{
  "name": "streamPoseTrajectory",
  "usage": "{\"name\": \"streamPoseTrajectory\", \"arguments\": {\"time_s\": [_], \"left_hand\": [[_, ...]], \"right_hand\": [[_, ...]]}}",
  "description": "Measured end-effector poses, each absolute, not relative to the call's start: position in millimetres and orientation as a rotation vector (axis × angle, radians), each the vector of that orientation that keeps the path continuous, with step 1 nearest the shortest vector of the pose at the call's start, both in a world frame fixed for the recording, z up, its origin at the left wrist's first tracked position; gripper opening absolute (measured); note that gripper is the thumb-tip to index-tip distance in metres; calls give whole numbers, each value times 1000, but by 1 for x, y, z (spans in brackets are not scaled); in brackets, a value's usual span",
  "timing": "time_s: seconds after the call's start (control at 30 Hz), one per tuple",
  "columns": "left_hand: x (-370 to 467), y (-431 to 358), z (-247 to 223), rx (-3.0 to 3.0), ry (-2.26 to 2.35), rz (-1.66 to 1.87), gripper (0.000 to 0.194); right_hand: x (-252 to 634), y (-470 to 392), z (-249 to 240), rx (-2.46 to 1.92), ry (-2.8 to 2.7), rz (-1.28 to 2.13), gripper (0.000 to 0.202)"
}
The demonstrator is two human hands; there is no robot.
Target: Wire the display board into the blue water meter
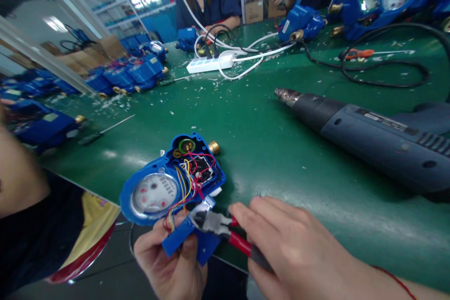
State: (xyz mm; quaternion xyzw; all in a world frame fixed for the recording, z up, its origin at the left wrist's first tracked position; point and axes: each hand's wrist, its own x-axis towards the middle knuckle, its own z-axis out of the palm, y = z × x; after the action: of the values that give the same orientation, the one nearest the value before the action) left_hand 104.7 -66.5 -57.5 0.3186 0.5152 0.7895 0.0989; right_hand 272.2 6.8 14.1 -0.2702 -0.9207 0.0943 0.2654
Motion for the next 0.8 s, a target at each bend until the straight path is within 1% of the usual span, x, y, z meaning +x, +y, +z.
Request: {"name": "streamPoseTrajectory", "arguments": {"time_s": [0.17, 0.37, 0.5, 0.67, 0.8], "left_hand": [[103, -69, -62, 876, 1438, 2315, 32], [97, -69, -73, 967, 1422, 2393, 32], [97, -64, -69, 1051, 1382, 2386, 32], [98, -64, -66, 1031, 1459, 2338, 33], [97, -62, -67, 1071, 1407, 2392, 34]], "right_hand": [[286, 24, 15, -956, -2396, 279, 27], [286, 16, 8, -920, -2475, 335, 30], [282, 11, 11, -886, -2468, 209, 35], [275, 10, 13, -836, -2515, 107, 41], [273, 6, 9, -863, -2521, 50, 42]]}}
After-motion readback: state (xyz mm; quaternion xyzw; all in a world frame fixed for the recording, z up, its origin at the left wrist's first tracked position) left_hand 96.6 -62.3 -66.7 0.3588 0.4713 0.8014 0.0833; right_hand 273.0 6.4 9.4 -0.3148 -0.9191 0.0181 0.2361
